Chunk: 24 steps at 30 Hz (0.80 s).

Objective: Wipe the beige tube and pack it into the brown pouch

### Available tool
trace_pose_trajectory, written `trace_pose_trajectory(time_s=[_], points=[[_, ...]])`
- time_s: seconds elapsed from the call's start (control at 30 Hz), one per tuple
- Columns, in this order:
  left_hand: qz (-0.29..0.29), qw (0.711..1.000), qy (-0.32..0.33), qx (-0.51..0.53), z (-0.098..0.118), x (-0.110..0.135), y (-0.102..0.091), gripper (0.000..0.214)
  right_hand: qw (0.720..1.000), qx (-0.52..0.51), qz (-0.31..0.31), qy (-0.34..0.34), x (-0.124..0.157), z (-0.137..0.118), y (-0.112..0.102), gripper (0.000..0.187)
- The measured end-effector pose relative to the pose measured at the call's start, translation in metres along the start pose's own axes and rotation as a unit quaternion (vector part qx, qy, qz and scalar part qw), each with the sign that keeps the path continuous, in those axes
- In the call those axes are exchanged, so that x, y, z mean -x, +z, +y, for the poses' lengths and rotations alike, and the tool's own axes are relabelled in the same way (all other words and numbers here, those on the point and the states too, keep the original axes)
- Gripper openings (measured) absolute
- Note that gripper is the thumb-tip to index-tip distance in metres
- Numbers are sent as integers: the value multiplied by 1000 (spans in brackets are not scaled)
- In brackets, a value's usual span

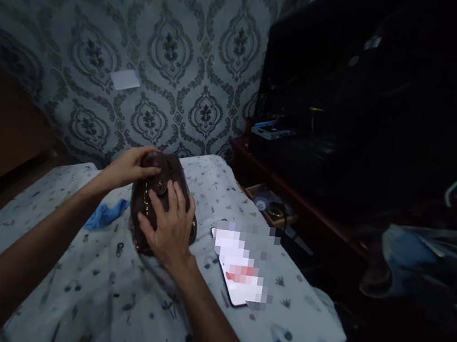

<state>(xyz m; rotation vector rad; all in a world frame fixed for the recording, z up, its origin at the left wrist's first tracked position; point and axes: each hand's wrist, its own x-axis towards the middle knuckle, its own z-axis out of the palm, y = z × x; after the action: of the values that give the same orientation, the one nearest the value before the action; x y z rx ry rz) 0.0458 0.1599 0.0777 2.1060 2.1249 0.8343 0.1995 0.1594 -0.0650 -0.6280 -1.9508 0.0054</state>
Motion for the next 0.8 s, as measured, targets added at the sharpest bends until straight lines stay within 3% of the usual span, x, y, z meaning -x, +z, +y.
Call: trace_pose_trajectory(time_s=[0.1,0.27,0.6,0.8], points=[[-28,999,-36,-16,13,-14,10,20,1000,-5,4,2,1,0,0,43],[30,993,-93,-61,23,-22,22,30,1000,-7,1,1,3,0,-3,40],[64,989,-91,96,1,-26,39,26,999,-28,-19,6,4,-1,-7,44],[77,985,-92,125,-1,-26,42,29,999,-22,-32,3,3,-3,-7,46]])
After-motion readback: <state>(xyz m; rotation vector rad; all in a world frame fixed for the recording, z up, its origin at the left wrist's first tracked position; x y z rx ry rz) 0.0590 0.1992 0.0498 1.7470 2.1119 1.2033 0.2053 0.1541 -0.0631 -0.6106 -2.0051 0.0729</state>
